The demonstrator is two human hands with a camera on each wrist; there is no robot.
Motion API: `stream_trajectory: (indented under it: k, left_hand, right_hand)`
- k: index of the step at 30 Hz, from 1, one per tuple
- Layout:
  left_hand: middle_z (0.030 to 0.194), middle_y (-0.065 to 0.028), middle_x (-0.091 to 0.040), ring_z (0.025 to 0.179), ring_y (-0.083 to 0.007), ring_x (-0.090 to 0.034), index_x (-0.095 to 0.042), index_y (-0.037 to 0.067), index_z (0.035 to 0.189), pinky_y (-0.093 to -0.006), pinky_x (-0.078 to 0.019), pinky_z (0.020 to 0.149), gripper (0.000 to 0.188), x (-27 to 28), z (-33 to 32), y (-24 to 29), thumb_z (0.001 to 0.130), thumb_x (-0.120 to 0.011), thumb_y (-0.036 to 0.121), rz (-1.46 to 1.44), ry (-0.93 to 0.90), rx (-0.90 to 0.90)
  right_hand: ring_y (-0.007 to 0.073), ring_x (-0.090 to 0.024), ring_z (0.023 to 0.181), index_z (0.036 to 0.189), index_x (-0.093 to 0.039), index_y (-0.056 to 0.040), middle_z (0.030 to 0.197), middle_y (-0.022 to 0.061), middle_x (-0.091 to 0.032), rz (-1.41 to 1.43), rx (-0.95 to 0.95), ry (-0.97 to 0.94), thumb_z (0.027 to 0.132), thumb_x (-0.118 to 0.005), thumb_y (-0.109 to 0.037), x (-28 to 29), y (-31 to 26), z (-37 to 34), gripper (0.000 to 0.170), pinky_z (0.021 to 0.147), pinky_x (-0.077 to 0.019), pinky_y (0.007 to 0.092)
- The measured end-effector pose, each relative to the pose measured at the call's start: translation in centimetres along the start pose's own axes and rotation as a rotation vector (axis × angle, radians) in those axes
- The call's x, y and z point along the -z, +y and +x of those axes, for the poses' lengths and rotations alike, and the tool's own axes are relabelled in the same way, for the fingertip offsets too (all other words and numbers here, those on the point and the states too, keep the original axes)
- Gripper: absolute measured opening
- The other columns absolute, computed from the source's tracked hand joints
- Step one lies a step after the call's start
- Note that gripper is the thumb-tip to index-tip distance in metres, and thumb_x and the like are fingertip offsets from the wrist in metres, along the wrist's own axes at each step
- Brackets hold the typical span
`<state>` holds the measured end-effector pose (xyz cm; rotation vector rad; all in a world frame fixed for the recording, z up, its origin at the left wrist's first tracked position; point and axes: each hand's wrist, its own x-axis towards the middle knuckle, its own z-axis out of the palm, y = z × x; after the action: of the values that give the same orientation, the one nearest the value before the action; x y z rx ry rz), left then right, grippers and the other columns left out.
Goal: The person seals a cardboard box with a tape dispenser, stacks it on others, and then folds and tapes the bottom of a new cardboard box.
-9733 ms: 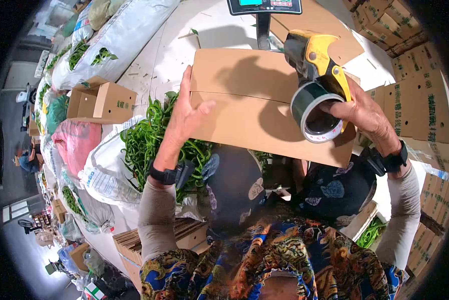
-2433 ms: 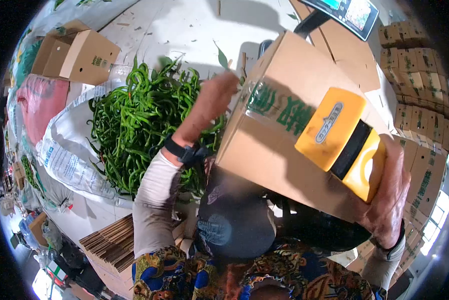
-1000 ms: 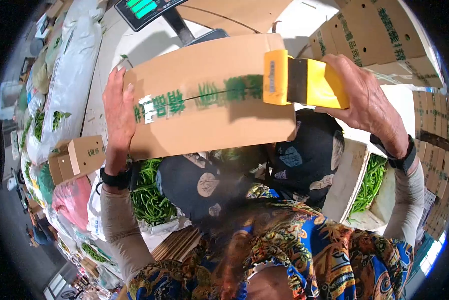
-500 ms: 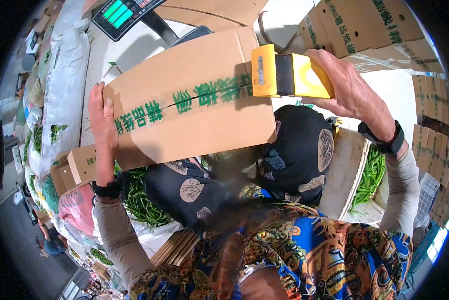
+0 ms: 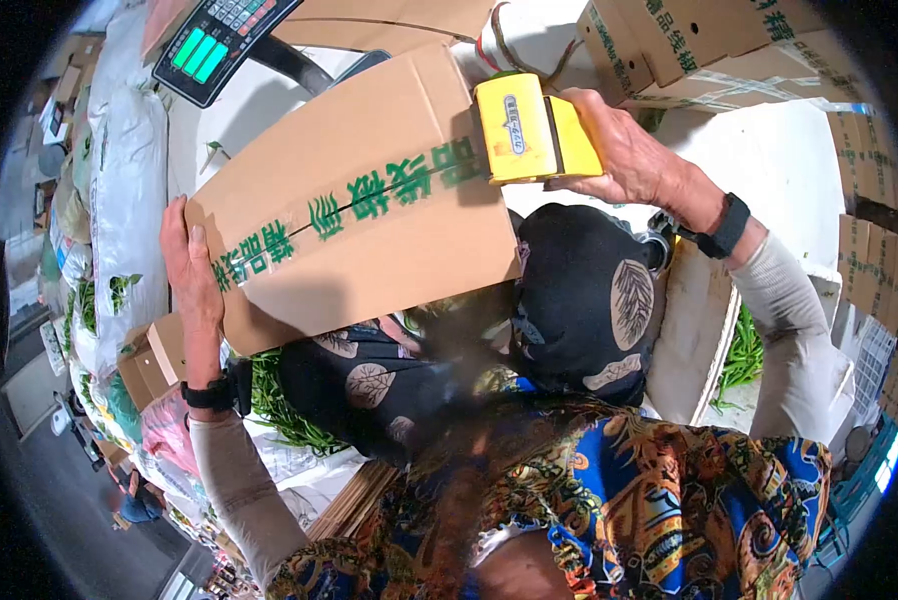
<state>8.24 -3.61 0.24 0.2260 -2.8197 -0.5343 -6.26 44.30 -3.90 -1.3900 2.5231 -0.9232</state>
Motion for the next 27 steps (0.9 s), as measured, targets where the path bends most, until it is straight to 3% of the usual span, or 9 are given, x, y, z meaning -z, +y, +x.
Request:
stream_trajectory:
  k: [9, 11, 13, 17, 20, 24, 27]
  left_hand:
    - [0.146, -0.0185, -0.04, 0.138, -0.0334, -0.034, -0.041, 0.003, 0.142, -0.0409, -0.0244, 0.115, 0.05, 0.9, 0.3, 0.2, 0.1, -0.039, 0.032, 0.19, -0.022, -0.055]
    - [0.148, -0.0173, -0.037, 0.138, -0.0337, -0.033, -0.04, 0.007, 0.143, -0.0443, -0.024, 0.113, 0.054, 0.7, 0.5, 1.0, 0.096, -0.048, 0.032, 0.563, -0.043, -0.152]
    - [0.149, -0.0159, -0.036, 0.14, -0.033, -0.03, -0.037, 0.009, 0.145, -0.0472, -0.0204, 0.114, 0.062, -2.0, 1.3, 3.0, 0.092, -0.055, 0.034, 0.285, -0.087, -0.179]
    - [0.151, -0.0156, -0.033, 0.142, -0.0329, -0.027, -0.032, 0.006, 0.147, -0.0487, -0.0172, 0.114, 0.073, -5.1, 2.6, 12.1, 0.089, -0.06, 0.039, 0.233, -0.102, -0.317]
    - [0.152, -0.016, -0.032, 0.141, -0.0343, -0.026, -0.029, 0.004, 0.148, -0.0499, -0.0171, 0.113, 0.075, -6.1, 2.6, 14.0, 0.089, -0.059, 0.041, 0.23, -0.086, -0.338]
    - [0.152, -0.0159, -0.031, 0.14, -0.0357, -0.026, -0.029, 0.004, 0.147, -0.0516, -0.0169, 0.113, 0.075, -6.5, 2.4, 13.9, 0.09, -0.058, 0.042, 0.207, -0.064, -0.358]
    - [0.15, -0.0173, -0.032, 0.14, -0.0364, -0.026, -0.031, 0.002, 0.146, -0.0521, -0.0171, 0.112, 0.075, -7.3, 2.1, 15.3, 0.09, -0.058, 0.044, 0.237, -0.027, -0.253]
  right_hand:
    - [0.0428, -0.062, 0.097, 0.13, -0.032, -0.0004, 0.106, 0.0227, -0.058, 0.146, -0.035, 0.063, 0.082, -0.07, -0.049, -2.7, 0.9, -0.5, 0.078, 0.082, -0.0512, 0.0463]
    - [0.0437, -0.061, 0.097, 0.13, -0.034, -0.0002, 0.106, 0.0232, -0.058, 0.131, -0.043, 0.041, 0.083, -0.066, -0.052, -2.5, 0.7, -0.5, 0.077, 0.083, -0.0509, 0.0473]
    - [0.0439, -0.061, 0.097, 0.13, -0.034, -0.0002, 0.106, 0.0238, -0.058, 0.115, -0.034, 0.048, 0.083, -0.066, -0.052, -1.9, 0.4, -0.3, 0.077, 0.082, -0.0512, 0.0474]
    - [0.044, -0.063, 0.092, 0.127, -0.036, 0.0005, 0.102, 0.0241, -0.058, 0.054, -0.053, -0.012, 0.084, -0.065, -0.051, 0.4, -0.9, 0.2, 0.074, 0.078, -0.052, 0.0476]
    - [0.0425, -0.063, 0.084, 0.122, -0.04, 0.0009, 0.096, 0.0223, -0.058, -0.044, 0.012, 0.015, 0.083, -0.07, -0.042, 3.2, -3.0, 0.8, 0.065, 0.073, -0.0516, 0.0476]
    - [0.0402, -0.062, 0.079, 0.116, -0.046, -0.0022, 0.092, 0.0189, -0.058, -0.261, 0.032, -0.004, 0.073, -0.079, -0.028, 6.9, -8.3, 1.6, 0.06, 0.068, -0.0508, 0.046]
    - [0.0392, -0.062, 0.078, 0.114, -0.047, -0.0039, 0.091, 0.0171, -0.059, -0.269, 0.007, -0.029, 0.067, -0.082, -0.022, 8.0, -10.0, 2.2, 0.061, 0.066, -0.0506, 0.0453]
